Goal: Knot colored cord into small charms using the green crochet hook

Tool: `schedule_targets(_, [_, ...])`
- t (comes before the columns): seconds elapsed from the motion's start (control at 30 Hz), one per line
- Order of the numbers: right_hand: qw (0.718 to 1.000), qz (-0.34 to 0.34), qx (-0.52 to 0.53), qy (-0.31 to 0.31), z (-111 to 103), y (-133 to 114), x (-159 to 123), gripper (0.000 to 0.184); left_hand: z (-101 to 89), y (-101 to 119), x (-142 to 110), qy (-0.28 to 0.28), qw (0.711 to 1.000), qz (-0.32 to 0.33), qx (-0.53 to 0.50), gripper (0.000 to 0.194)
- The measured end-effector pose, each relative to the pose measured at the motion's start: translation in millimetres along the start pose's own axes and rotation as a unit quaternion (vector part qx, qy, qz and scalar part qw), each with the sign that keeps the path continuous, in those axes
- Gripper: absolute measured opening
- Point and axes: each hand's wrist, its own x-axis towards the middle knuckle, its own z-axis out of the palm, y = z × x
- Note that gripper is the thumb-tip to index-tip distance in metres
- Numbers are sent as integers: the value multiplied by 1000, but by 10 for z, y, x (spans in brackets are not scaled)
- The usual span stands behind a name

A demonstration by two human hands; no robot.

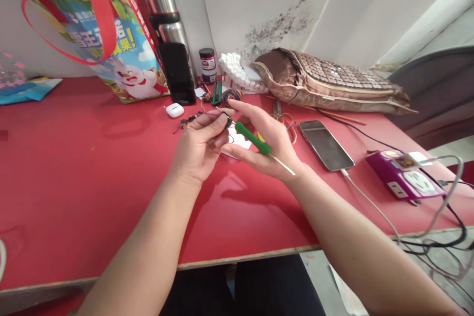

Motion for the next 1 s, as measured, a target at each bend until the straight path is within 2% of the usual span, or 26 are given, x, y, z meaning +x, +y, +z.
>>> schedule_targets(0.13, [993, 29, 58, 95, 30, -78, -4, 26, -21, -29, -8, -10, 997, 61, 35, 11])
schedule_targets(0.27, [963, 86, 207, 149, 71, -134, 9, 12, -23, -21, -21, -36, 994, 87, 49, 14])
schedule_targets(0.37, [933, 149, 285, 159, 64, -112, 15, 16, -27, -4, -23, -39, 994, 75, 68, 13])
schedule_targets(0.47, [918, 196, 298, 172, 30, -66, 21, 23, -32, 3, -18, -32, 994, 69, 74, 15])
schedule_targets(0.67, [894, 227, 356, 153, 14, -63, 63, 28, -15, 34, -21, -21, 996, 78, 45, 22])
schedule_targets(0.83, [892, 246, 353, 137, 3, -93, 86, 33, 29, 58, -22, 25, 995, 84, 51, 22])
schedule_targets(1.0, [892, 238, 355, 150, 19, -110, 78, 33, 46, 42, -20, 27, 994, 87, 53, 26])
